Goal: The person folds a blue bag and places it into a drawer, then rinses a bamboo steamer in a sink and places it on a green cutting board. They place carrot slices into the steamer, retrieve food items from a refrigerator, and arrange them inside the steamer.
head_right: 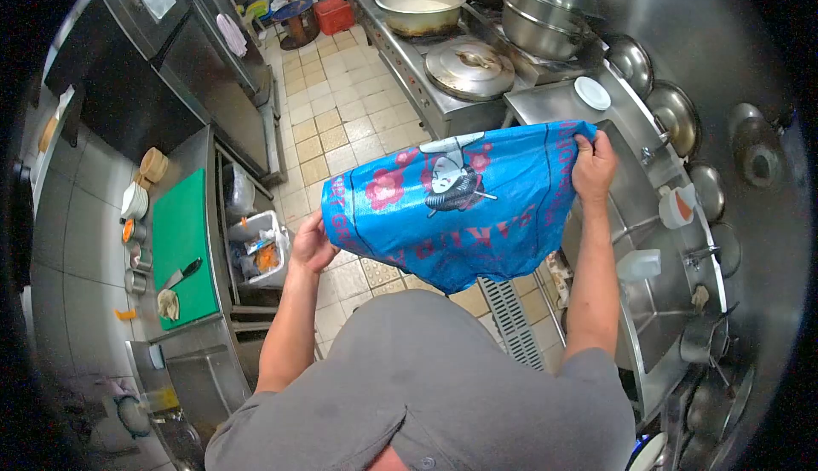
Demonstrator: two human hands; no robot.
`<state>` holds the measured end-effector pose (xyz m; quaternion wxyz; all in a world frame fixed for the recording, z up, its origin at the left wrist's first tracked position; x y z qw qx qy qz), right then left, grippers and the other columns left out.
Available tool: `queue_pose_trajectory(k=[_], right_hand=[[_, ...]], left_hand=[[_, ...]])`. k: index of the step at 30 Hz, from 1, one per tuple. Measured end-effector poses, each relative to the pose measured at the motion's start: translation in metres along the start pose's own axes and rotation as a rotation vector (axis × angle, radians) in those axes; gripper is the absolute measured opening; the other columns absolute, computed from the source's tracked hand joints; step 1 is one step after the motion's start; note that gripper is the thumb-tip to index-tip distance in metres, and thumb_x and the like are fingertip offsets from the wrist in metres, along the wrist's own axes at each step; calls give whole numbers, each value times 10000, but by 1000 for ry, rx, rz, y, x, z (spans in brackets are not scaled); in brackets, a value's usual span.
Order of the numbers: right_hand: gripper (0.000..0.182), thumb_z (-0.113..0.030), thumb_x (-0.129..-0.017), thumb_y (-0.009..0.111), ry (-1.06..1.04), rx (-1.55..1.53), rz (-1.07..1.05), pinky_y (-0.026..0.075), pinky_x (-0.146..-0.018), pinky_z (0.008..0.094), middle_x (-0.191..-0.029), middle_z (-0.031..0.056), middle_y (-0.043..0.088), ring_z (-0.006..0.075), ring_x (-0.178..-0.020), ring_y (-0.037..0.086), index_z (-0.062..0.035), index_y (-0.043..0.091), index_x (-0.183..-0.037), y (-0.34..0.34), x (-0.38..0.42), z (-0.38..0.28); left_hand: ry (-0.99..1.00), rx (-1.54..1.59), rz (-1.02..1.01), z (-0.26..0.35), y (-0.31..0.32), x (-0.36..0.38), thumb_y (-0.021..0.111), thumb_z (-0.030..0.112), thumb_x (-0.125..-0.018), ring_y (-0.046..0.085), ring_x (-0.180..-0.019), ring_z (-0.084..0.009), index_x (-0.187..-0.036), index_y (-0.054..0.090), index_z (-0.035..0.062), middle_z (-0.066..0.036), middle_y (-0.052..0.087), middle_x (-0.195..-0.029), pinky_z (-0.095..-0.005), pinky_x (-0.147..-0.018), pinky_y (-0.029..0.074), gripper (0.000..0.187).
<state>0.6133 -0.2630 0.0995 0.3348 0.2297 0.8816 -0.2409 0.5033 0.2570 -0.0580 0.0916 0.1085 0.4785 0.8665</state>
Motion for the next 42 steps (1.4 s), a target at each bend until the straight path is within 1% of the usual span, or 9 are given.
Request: queue_pose_trajectory(k=[5,8,13,20,24,27,31,35,42], right_hand=[[59,-75,-968,677,-14,44,2,485,-725,292,-792,34,643,81,-780,569,-21,656,-959,-8,2,-2],[31,-43,-974,656,8,129,-30,481,-735,272,-825,12,646,70,-795,566,-18,653,-956,-31,15,2],[34,-20,-1003,617,127,-172,-17,456,-741,218,-878,-40,622,46,-813,538,-30,632,-974,-65,39,-8],[42,-32,-1002,603,120,-67,-39,476,-794,253,-911,-17,642,71,-848,560,-25,644,-996,-53,30,-4],[141,-61,-1003,592,231,-136,-134,493,-858,280,-1018,28,701,102,-928,620,-18,678,-1107,-13,16,-9],[237,-102,-1022,582,427,-367,-306,519,-907,321,-1100,64,728,138,-991,659,10,654,-1217,28,-10,-22],[263,-147,-1029,607,677,-691,-483,581,-892,388,-1127,132,725,206,-958,706,27,624,-1226,72,-75,4],[256,-176,-1018,640,776,-761,-525,617,-859,441,-1119,166,722,253,-907,732,16,624,-1186,100,-110,62],[197,-196,-1006,671,708,-369,-466,564,-726,329,-933,69,742,150,-790,692,-9,696,-1063,120,-67,143]], left_hand=[[-98,-95,37,-9,29,34,491,367,-1075,682,-1131,-231,-1349,572,37,-107,692,-1271,-405,-982,547,437],[-40,-230,-100,-25,26,84,628,422,-1011,559,-776,-90,-1299,593,50,23,652,-936,-264,-687,440,473],[-143,-420,-156,-39,44,141,734,264,-942,651,-1195,-234,-1354,597,-16,-116,676,-1318,-405,-1045,500,517],[-36,-772,259,-9,25,103,624,219,-1024,540,-1255,-168,-1224,710,42,-60,575,-1395,-352,-1088,411,281],[815,-1117,63,57,83,69,633,158,-999,471,-1343,-209,-1198,716,14,-115,520,-1458,-385,-1123,371,260],[685,-1035,251,112,88,27,593,245,-1040,660,-964,-137,-1169,710,-2,-39,729,-1054,-311,-908,521,302],[579,-716,-183,169,169,-16,737,221,-935,633,-1161,-223,-1562,339,44,-117,623,-1334,-371,-1008,518,763],[352,-809,54,144,132,-44,763,27,-849,641,-1156,-254,-1637,181,193,-148,588,-1377,-418,-1019,523,994],[18,-668,97,108,62,-53,597,-40,-927,707,-1030,-260,-1598,214,10,-192,640,-1293,-399,-930,593,774]])
Point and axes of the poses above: each hand's wrist, its own x-axis away from the middle knuckle, its own y-axis out of the palm, z = x × y, the point moved 3 cm from there along -x, towards the middle knuckle
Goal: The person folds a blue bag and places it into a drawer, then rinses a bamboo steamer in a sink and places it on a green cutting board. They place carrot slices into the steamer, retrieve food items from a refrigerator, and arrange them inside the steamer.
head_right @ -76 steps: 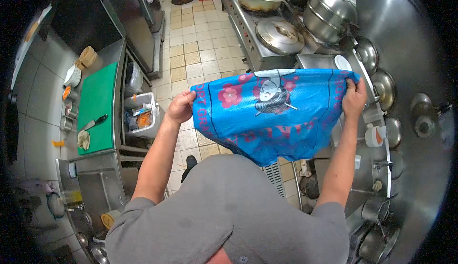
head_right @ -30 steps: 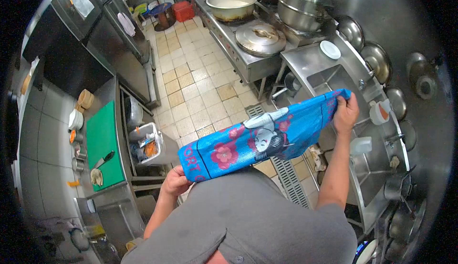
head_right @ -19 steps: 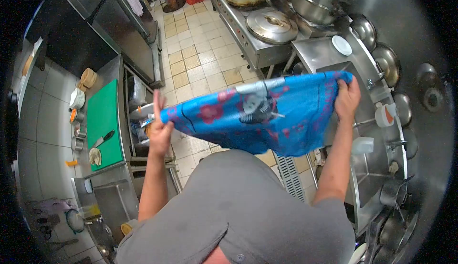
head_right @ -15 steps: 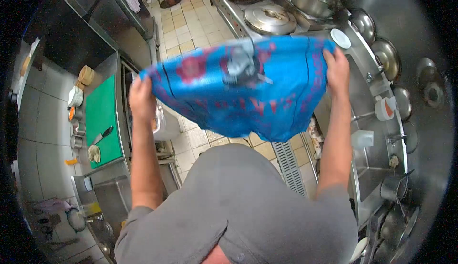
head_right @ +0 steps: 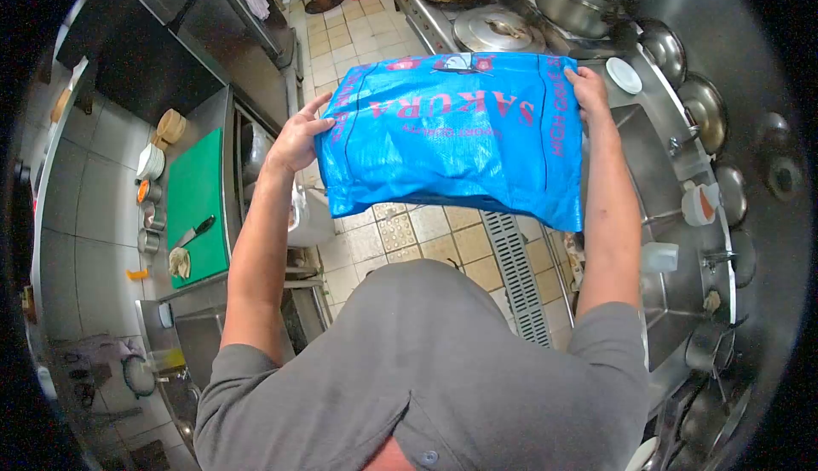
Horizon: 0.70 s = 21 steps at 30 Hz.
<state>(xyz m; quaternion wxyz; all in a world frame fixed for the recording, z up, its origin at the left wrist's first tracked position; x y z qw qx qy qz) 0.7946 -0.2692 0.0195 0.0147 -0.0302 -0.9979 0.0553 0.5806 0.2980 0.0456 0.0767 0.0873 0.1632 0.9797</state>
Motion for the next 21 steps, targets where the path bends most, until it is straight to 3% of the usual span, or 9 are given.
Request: queue_pose_trajectory(k=[3,5,7,8,10,12,15,17,21], right_hand=[[243,-196,-1005,671,44,-6,56,573,-756,345,-1012,97,741,175,-841,703,2,680,-1145,-3,1,4],[274,-193,-1004,672,42,-9,81,576,-766,355,-1057,111,738,189,-866,707,9,667,-1189,6,9,-3],[430,-332,-1038,625,86,-282,38,570,-870,354,-1168,125,715,209,-1013,694,28,622,-1272,22,37,-23],[430,-332,-1038,625,81,-282,66,570,-870,354,-1168,125,715,209,-1013,694,28,622,-1272,21,50,-29],[596,-504,-1049,532,-67,-806,-444,536,-978,345,-1222,116,700,205,-1135,656,35,604,-1291,32,85,-41],[748,-644,-1024,425,22,-683,-379,492,-1055,339,-1245,107,692,197,-1215,616,30,596,-1299,42,82,30],[552,-479,-1043,559,240,-782,-517,522,-1013,342,-1198,105,703,185,-1162,645,20,604,-1275,85,128,23],[390,-215,-1000,662,251,-389,-502,549,-977,359,-1203,125,690,193,-1121,663,26,580,-1296,94,117,53],[414,-23,-910,681,317,-374,-485,568,-974,405,-1213,147,674,244,-1082,685,28,557,-1303,105,106,71]], left_hand=[[-19,47,-28,4,12,13,569,-21,-940,708,-1015,-246,-1597,213,7,-197,641,-1285,-388,-904,601,747],[-41,-132,34,1,8,17,531,-30,-938,700,-1013,-232,-1598,251,86,-207,632,-1290,-378,-879,599,726],[30,-333,154,-11,-13,15,508,-41,-940,698,-1013,-232,-1570,301,119,-205,634,-1276,-373,-870,599,682],[130,-181,134,-5,1,21,499,-48,-938,693,-1021,-229,-1546,336,121,-198,636,-1268,-371,-886,594,652],[285,4,153,-1,5,34,472,-61,-932,665,-1083,-225,-1449,463,90,-169,634,-1273,-378,-965,566,538],[231,-50,174,-28,-35,36,454,-52,-934,638,-1161,-230,-1361,574,41,-151,627,-1308,-393,-1023,538,453],[142,-40,194,-64,-73,44,477,-34,-934,642,-1161,-227,-1361,578,20,-138,629,-1314,-389,-1025,536,442],[42,-7,225,-74,-79,50,503,-26,-928,651,-1146,-224,-1384,556,13,-132,631,-1313,-385,-1022,538,460],[39,-217,287,-77,-90,58,570,-145,-859,674,-1117,-233,-1487,465,40,-163,619,-1355,-369,-982,559,663]])
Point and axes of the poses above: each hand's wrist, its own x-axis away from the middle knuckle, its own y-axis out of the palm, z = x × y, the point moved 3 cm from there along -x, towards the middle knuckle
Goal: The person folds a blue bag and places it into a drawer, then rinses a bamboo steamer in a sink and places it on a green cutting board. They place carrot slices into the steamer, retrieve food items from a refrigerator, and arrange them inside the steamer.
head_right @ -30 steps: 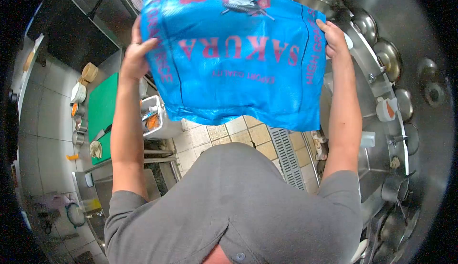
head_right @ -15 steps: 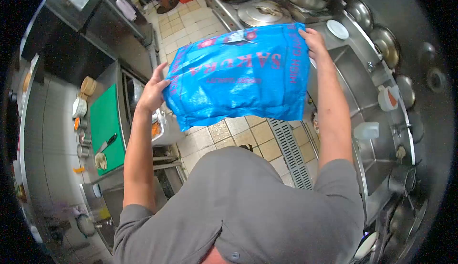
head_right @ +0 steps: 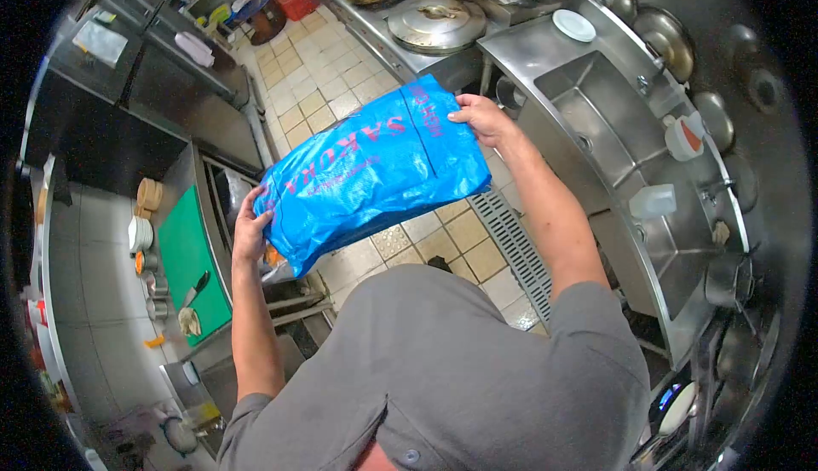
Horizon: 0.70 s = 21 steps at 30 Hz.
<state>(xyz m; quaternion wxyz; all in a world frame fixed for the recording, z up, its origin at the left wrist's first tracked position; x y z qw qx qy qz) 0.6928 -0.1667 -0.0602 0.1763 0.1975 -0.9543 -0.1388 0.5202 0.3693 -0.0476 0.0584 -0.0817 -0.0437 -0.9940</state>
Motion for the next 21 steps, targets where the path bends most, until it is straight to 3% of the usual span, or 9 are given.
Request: queue_pose_trajectory(k=[3,6,7,8,10,11,16,18,21], right_hand=[[450,0,-917,657,-93,-38,-110,539,-1026,410,-1264,139,648,243,-1150,655,-7,513,-1343,1,1,2],[437,-3,-924,650,-254,-106,-154,510,-1063,398,-1285,122,645,230,-1191,635,-12,513,-1339,25,23,-11],[437,-3,-924,650,-247,-105,-172,510,-1063,398,-1285,122,645,230,-1191,635,-12,513,-1339,21,16,-10],[460,-19,-929,657,-260,-97,-191,500,-1073,392,-1305,117,640,224,-1198,631,-14,503,-1363,16,14,-6],[484,-35,-935,665,-269,-85,-218,489,-1083,386,-1324,111,635,218,-1206,627,-15,493,-1387,21,12,-5],[496,-36,-936,667,-222,-68,-214,508,-1061,387,-1342,122,627,212,-1195,633,-5,485,-1396,25,12,-8],[560,-62,-949,679,-105,92,-223,532,-1025,378,-1322,126,647,197,-1144,656,6,445,-1453,14,-14,12],[478,-52,-962,660,-323,168,26,555,-971,358,-1229,110,695,183,-1063,684,-1,510,-1413,16,-19,15],[418,-34,-964,636,-245,-10,-13,568,-919,333,-1158,93,720,177,-1008,698,-10,570,-1376,37,-4,7]], left_hand=[[78,58,33,31,16,25,539,-143,-867,660,-1139,-222,-1637,149,164,-183,606,-1364,-396,-987,555,916],[212,331,14,47,24,61,567,-94,-865,670,-1149,-265,-1655,22,198,-195,604,-1375,-428,-972,567,1003],[200,445,25,34,21,65,593,-45,-874,679,-1144,-259,-1648,95,171,-153,617,-1375,-436,-991,561,945],[110,467,-49,-4,-9,54,643,22,-907,680,-1144,-247,-1585,307,95,-116,638,-1361,-438,-1019,543,760],[-175,601,-29,-18,3,53,704,95,-924,683,-1116,-229,-1445,507,43,-94,669,-1321,-424,-1008,539,559],[-118,374,-11,-19,12,53,737,148,-933,689,-1079,-217,-1358,581,30,-88,694,-1278,-411,-989,541,467],[-96,260,99,-23,-1,31,709,73,-943,687,-1070,-214,-1389,562,30,-110,685,-1283,-384,-972,544,471],[-63,202,122,-17,2,32,695,50,-949,686,-1065,-207,-1408,551,26,-116,684,-1279,-375,-969,543,482],[176,98,244,9,11,35,654,10,-964,661,-1078,-165,-1502,478,27,-115,665,-1296,-335,-982,530,567]])
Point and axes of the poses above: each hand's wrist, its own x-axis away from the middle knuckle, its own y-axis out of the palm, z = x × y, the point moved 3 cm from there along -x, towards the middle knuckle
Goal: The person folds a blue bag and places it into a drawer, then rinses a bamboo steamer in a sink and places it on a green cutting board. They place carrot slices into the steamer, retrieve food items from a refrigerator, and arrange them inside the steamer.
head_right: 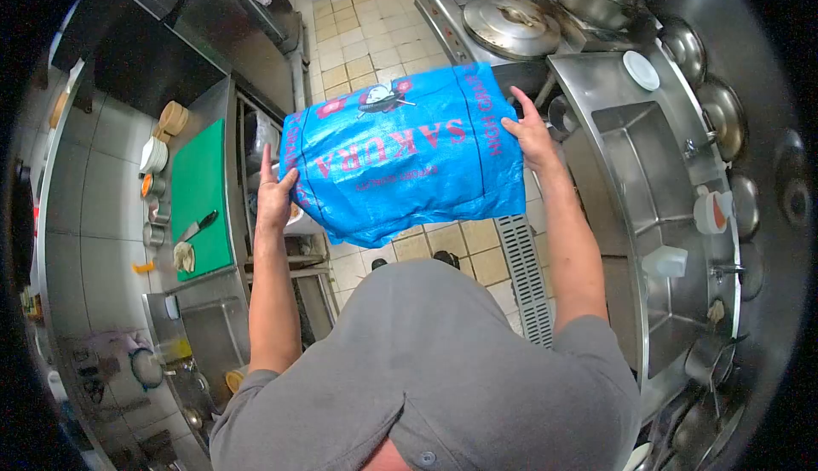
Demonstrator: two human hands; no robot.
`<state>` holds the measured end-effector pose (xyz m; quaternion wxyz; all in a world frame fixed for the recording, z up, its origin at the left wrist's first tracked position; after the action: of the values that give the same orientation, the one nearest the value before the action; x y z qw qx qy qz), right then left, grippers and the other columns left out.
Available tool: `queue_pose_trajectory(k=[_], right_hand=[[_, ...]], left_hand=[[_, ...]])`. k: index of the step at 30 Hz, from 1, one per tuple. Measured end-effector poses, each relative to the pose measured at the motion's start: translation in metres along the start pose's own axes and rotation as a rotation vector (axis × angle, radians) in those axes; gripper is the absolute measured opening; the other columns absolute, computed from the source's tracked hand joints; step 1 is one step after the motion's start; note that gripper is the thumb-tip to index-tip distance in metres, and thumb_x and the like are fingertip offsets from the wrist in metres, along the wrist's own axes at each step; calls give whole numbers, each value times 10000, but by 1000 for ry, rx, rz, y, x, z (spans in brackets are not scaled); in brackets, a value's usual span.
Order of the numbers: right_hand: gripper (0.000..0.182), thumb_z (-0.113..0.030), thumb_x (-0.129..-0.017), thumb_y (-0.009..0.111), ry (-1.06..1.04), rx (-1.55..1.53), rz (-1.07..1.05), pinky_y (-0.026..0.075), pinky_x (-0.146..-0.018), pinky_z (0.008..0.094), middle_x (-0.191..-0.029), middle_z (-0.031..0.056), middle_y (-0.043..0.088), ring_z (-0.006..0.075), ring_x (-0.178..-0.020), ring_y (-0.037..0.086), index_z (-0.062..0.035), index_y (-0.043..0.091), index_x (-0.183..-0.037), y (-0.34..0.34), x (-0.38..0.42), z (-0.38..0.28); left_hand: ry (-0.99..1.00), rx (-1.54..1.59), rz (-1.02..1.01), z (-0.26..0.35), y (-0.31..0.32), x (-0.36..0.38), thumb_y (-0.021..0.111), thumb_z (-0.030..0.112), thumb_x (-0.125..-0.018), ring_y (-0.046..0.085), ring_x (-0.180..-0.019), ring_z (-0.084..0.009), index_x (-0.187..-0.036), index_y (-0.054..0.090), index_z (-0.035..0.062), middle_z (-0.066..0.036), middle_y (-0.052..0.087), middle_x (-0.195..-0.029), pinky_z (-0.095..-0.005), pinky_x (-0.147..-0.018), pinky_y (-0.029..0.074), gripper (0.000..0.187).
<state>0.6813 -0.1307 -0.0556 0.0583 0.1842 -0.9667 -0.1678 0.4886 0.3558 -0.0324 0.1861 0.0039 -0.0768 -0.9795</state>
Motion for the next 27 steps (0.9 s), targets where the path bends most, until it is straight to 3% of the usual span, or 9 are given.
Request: queue_pose_trajectory(k=[9,11,15,17,19,21,24,26,27], right_hand=[[363,-53,-869,728,-28,417,-72,538,-952,333,-1168,93,705,186,-1062,658,-11,677,-1226,21,32,-54],[369,-60,-819,782,-40,627,-94,532,-968,348,-1170,95,699,210,-1091,652,-24,698,-1176,20,34,-62],[200,-41,-736,796,-42,1318,-150,474,-1027,376,-1217,106,665,310,-1106,650,-46,726,-924,20,18,-80],[150,-22,-723,782,-703,1295,-121,448,-1061,428,-1143,110,695,291,-1098,657,-38,699,-847,61,38,-121],[207,-41,-700,777,-707,1137,-317,422,-1078,464,-1070,85,717,291,-1112,651,-82,713,-892,98,56,-138],[264,-80,-682,774,-762,1213,-562,465,-1011,458,-1013,60,725,285,-1063,665,-129,714,-934,142,92,-140],[116,-151,-760,687,-866,1258,-860,534,-786,418,-846,76,700,288,-871,693,-104,665,-864,234,164,-142],[96,-185,-786,636,-956,1212,-930,513,-694,370,-755,70,639,251,-801,670,-92,624,-803,269,181,-127],[119,-209,-783,617,-993,1182,-939,488,-634,345,-693,54,583,218,-746,642,-97,584,-764,280,186,-119]], left_hand=[[57,-321,-144,26,9,33,898,98,-736,636,-1140,-237,-1355,613,-3,-99,699,-1239,-330,-1046,474,689],[-45,-950,-86,22,3,36,910,110,-718,612,-1158,-220,-1307,644,41,-122,679,-1271,-339,-997,489,650],[265,-1112,104,-26,-34,26,795,-18,-742,616,-901,-265,-888,671,-2,-114,603,-1017,-370,-776,498,192],[465,-1223,113,-33,-31,36,799,13,-710,594,-982,-330,-827,640,-5,-159,583,-1035,-384,-839,485,199],[379,-1118,-31,-78,-54,53,773,-41,-716,594,-1001,-367,-870,664,27,-168,601,-1041,-416,-885,503,201],[-72,-1327,-628,-105,-76,82,696,-38,-770,596,-1153,-375,-976,704,39,-186,631,-1187,-411,-1026,486,219],[-485,-1413,-722,-52,-39,86,655,17,-838,554,-1299,-352,-1156,715,62,-197,601,-1369,-414,-1122,427,326],[-144,-941,-508,-44,-18,51,628,202,-981,477,-1421,-312,-1458,547,29,-175,470,-1568,-392,-1196,350,514],[-274,-729,-610,-18,32,50,576,328,-1019,442,-1444,-291,-1503,488,31,-152,454,-1583,-391,-1211,325,574]])
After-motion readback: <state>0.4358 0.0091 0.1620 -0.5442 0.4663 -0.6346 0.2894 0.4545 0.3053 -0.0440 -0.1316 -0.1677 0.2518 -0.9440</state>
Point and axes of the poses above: each hand's wrist, its own x-axis away from the middle knuckle, its own y-axis out of the palm, z = x × y, the point moved 3 cm from there along -x, towards the middle knuckle
